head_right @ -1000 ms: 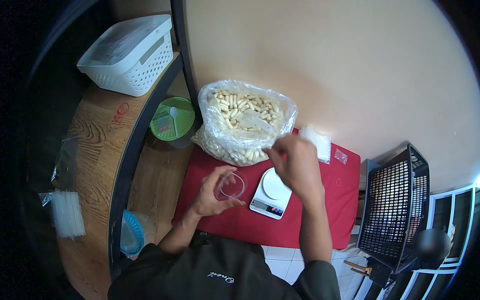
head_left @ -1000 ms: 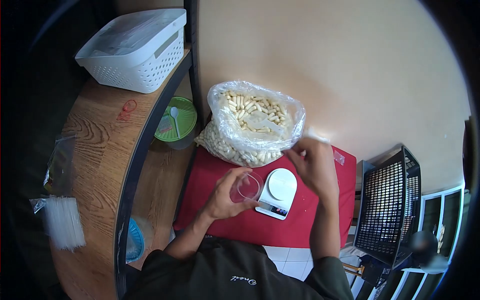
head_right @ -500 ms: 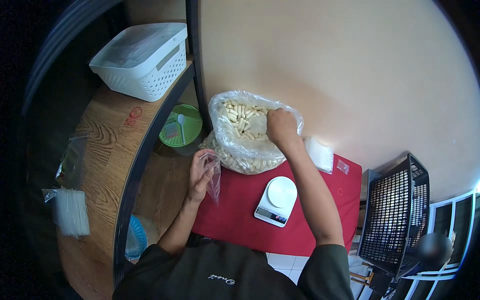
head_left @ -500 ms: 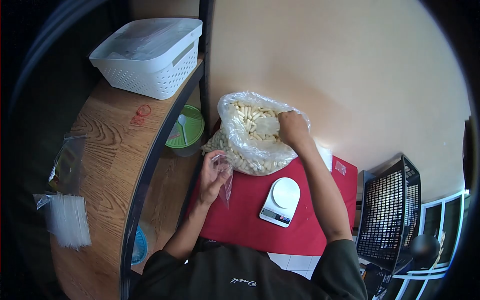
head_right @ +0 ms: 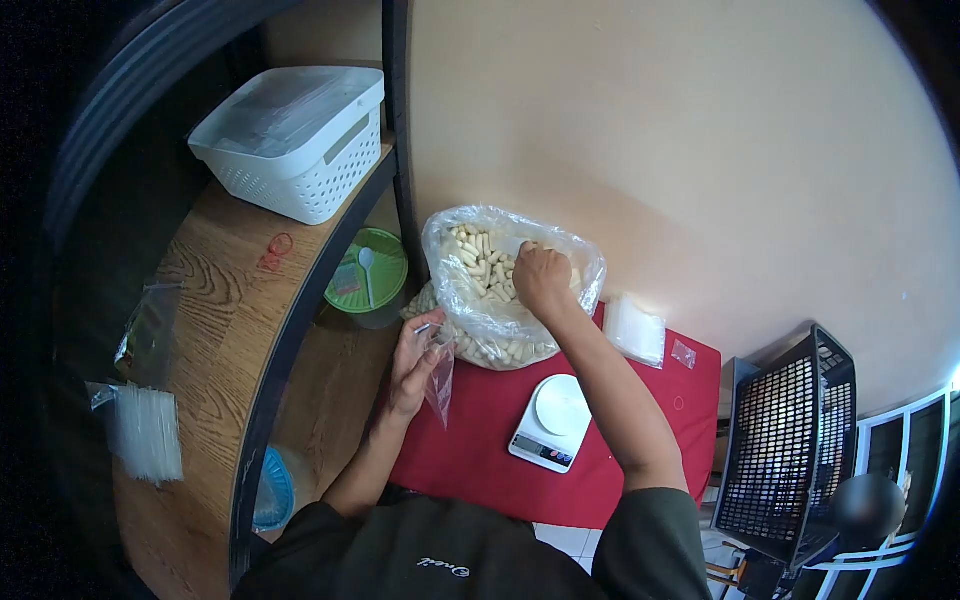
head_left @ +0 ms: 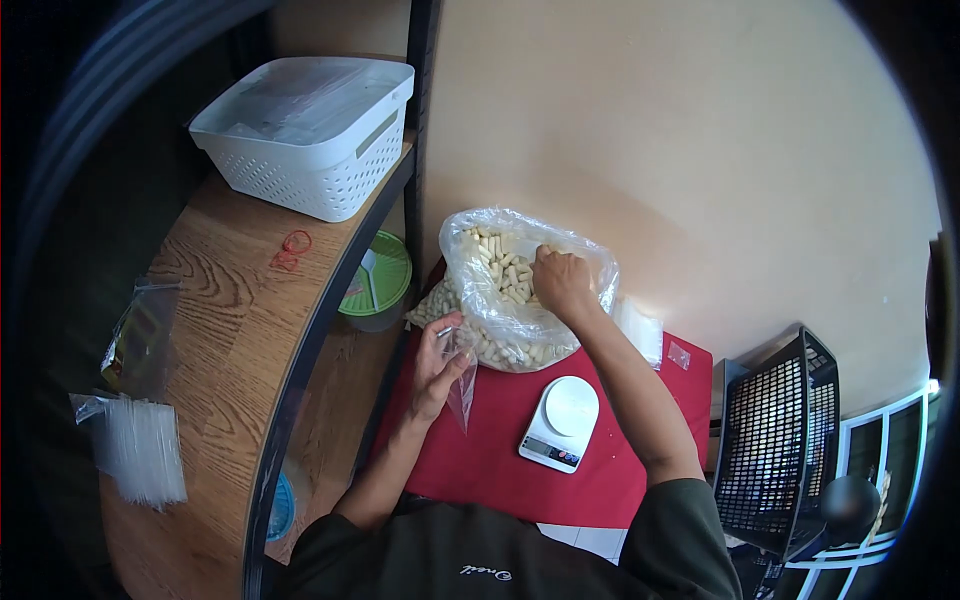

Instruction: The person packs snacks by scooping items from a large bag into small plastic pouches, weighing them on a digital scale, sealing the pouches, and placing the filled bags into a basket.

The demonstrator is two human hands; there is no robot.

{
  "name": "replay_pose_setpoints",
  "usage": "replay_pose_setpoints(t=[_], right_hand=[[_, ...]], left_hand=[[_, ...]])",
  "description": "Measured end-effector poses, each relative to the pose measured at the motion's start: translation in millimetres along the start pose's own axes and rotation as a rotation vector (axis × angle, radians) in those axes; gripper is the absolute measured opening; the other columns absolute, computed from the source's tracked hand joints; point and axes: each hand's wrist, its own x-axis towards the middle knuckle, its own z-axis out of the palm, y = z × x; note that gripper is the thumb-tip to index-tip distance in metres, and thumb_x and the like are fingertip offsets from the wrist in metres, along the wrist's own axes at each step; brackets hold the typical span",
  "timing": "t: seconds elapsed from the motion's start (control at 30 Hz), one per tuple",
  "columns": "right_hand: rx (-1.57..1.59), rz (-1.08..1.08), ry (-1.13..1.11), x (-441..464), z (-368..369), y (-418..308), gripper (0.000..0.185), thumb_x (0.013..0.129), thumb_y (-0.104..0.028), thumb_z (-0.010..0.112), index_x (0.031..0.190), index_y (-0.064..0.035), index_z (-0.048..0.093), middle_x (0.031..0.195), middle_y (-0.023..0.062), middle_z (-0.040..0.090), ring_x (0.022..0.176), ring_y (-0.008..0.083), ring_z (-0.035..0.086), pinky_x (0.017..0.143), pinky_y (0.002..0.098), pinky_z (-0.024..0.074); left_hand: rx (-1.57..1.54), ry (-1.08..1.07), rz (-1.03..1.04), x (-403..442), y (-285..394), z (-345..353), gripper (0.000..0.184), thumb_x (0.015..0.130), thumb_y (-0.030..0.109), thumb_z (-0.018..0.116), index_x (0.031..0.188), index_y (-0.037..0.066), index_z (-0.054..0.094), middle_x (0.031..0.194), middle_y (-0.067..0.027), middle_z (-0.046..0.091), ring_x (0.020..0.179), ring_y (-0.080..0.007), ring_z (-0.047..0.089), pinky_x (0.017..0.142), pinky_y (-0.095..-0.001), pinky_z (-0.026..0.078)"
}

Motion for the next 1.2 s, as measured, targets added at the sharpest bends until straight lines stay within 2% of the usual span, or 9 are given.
replay_pose_setpoints(t=[0.2, 0.27, 0.4, 0.6, 0.67, 0.9, 1.07, 1.13, 1.2], right_hand=[[-0.020, -0.032, -0.070, -7, -28, -2, 0.022, 0.090, -0.016, 0.052, 0.096, -0.0020, 0.068, 0.093, 0.0197, 0.071, 0.086, 0.0357, 0.071, 0.077, 0.0462, 0.0550], [-0.035, -0.059, -0.240, -7, -43, -6, 0.023, 0.085, -0.013, 0.053, 0.094, -0.0022, 0.071, 0.097, 0.0205, 0.071, 0.091, 0.0356, 0.070, 0.080, 0.0456, 0.0550], [0.030, -0.025, -0.212, 9, -14, 4, 0.024, 0.083, -0.014, 0.054, 0.092, -0.0019, 0.073, 0.097, 0.0218, 0.071, 0.093, 0.0358, 0.070, 0.080, 0.0452, 0.0553], [-0.015, -0.020, -0.219, 9, -32, -19, 0.028, 0.084, -0.020, 0.054, 0.094, -0.0036, 0.075, 0.099, 0.0201, 0.072, 0.093, 0.0338, 0.071, 0.079, 0.0427, 0.0570], [0.100, 0.046, -0.214, 4, -45, -17, 0.035, 0.085, -0.029, 0.053, 0.094, -0.0021, 0.074, 0.100, 0.0203, 0.071, 0.093, 0.0347, 0.070, 0.082, 0.0435, 0.0560], [0.217, 0.052, -0.229, 5, -18, -5, 0.045, 0.087, -0.041, 0.053, 0.095, -0.0015, 0.074, 0.102, 0.0218, 0.070, 0.098, 0.0352, 0.068, 0.087, 0.0445, 0.0534], [0.298, 0.004, -0.416, 8, -36, 2, 0.051, 0.087, -0.046, 0.051, 0.099, -0.0017, 0.073, 0.104, 0.0222, 0.070, 0.100, 0.0364, 0.067, 0.090, 0.0441, 0.0516], [0.309, -0.022, -0.408, 10, -25, 0, 0.050, 0.087, -0.045, 0.051, 0.100, -0.0015, 0.073, 0.105, 0.0218, 0.070, 0.101, 0.0361, 0.067, 0.091, 0.0445, 0.0513], [0.318, -0.049, -0.400, 10, -18, -5, 0.050, 0.088, -0.044, 0.050, 0.101, -0.0013, 0.073, 0.107, 0.0214, 0.070, 0.102, 0.0359, 0.066, 0.091, 0.0448, 0.0511]], left_hand=[[-0.009, -0.009, -0.025, -1, -3, -4, 0.070, 0.085, 0.034, 0.073, 0.137, 0.004, 0.037, 0.146, -0.0153, 0.032, 0.140, -0.0285, 0.029, 0.112, -0.0491, 0.029], [-0.010, -0.014, -0.023, -1, -3, -7, 0.069, 0.085, 0.033, 0.073, 0.137, 0.004, 0.037, 0.146, -0.0153, 0.032, 0.140, -0.0287, 0.029, 0.112, -0.0490, 0.029], [0.042, -0.023, -0.010, -3, -1, -3, 0.067, 0.087, 0.034, 0.071, 0.136, 0.004, 0.038, 0.144, -0.0146, 0.034, 0.138, -0.0286, 0.031, 0.111, -0.0470, 0.030], [0.036, -0.024, 0.002, 1, 2, -2, 0.065, 0.088, 0.037, 0.070, 0.135, 0.003, 0.040, 0.145, -0.0148, 0.035, 0.137, -0.0299, 0.032, 0.112, -0.0456, 0.030], [0.032, -0.021, -0.003, -2, 1, -6, 0.065, 0.088, 0.036, 0.070, 0.135, 0.003, 0.040, 0.146, -0.0151, 0.034, 0.138, -0.0302, 0.032, 0.112, -0.0456, 0.030], [-0.002, -0.051, 0.003, 2, -2, -3, 0.064, 0.085, 0.031, 0.071, 0.135, 0.005, 0.040, 0.148, -0.0171, 0.033, 0.140, -0.0312, 0.031, 0.113, -0.0464, 0.025], [-0.009, -0.039, -0.026, 2, -3, -7, 0.065, 0.085, 0.034, 0.070, 0.134, 0.004, 0.041, 0.148, -0.0183, 0.034, 0.139, -0.0307, 0.032, 0.115, -0.0443, 0.022], [0.048, -0.085, 0.019, 4, -3, -8, 0.068, 0.089, 0.037, 0.068, 0.138, 0.003, 0.036, 0.142, -0.0149, 0.038, 0.131, -0.0263, 0.038, 0.106, -0.0422, 0.038], [0.049, -0.098, 0.005, 5, -7, -12, 0.067, 0.089, 0.037, 0.068, 0.138, 0.003, 0.036, 0.141, -0.0143, 0.039, 0.131, -0.0262, 0.038, 0.105, -0.0423, 0.038]])
